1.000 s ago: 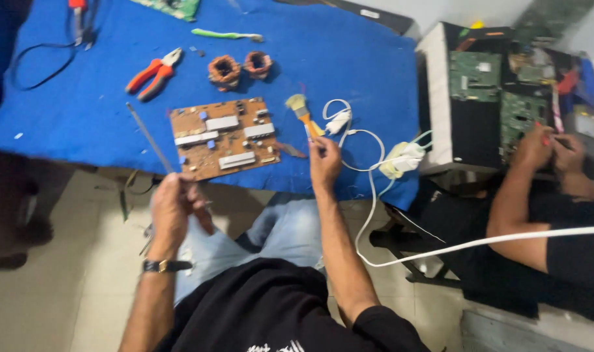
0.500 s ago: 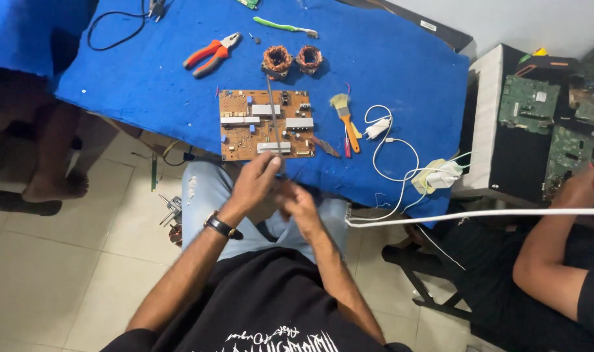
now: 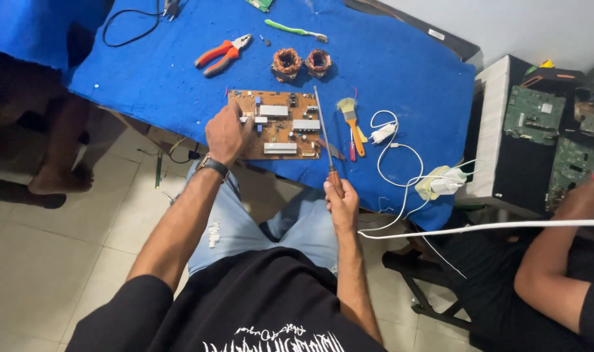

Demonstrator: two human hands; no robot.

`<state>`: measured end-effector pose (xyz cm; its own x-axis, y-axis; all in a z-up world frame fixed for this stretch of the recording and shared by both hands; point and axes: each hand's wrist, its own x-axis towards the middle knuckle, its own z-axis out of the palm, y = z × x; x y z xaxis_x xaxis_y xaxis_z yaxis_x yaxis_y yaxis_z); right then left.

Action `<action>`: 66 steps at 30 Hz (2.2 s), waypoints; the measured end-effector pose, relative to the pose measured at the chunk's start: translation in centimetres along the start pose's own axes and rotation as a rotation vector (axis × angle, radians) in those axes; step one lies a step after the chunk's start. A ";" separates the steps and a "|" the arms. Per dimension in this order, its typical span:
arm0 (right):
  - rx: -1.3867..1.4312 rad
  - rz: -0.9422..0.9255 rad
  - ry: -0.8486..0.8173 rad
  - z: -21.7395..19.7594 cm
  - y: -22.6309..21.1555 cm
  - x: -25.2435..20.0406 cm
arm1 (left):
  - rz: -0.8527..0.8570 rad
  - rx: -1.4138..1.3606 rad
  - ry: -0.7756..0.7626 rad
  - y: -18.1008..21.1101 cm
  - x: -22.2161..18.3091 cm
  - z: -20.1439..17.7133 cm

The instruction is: Using a small screwdriver to scrape the surface coating or residue off a printed circuit board.

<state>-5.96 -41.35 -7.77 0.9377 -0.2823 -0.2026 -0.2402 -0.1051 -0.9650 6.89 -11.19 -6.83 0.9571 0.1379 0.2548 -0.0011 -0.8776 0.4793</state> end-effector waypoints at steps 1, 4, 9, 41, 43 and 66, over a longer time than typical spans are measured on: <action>0.001 -0.002 0.010 -0.2 0.7 0.2 | 0.009 -0.005 -0.002 -0.4 0.4 0.5; -0.059 -0.001 0.083 -1.2 1.9 0.6 | 0.042 0.061 -0.039 -1.0 1.8 1.7; -0.356 -0.004 0.148 -2.7 0.3 0.2 | 0.050 0.160 -0.077 -1.6 1.6 2.4; -0.753 -0.391 0.554 -3.1 4.0 7.9 | 0.166 0.217 -0.202 0.9 6.2 0.3; -0.752 -0.389 0.547 -3.0 3.1 7.1 | 0.150 0.240 -0.214 0.2 5.5 1.0; -0.640 -0.397 0.515 -2.0 1.4 5.1 | 0.005 -0.119 -0.251 -0.6 3.5 0.6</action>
<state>-1.96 -44.81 -9.84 0.7897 -0.4877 0.3721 -0.1617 -0.7506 -0.6406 10.41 -10.41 -6.70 0.9988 0.0022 0.0482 -0.0261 -0.8159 0.5776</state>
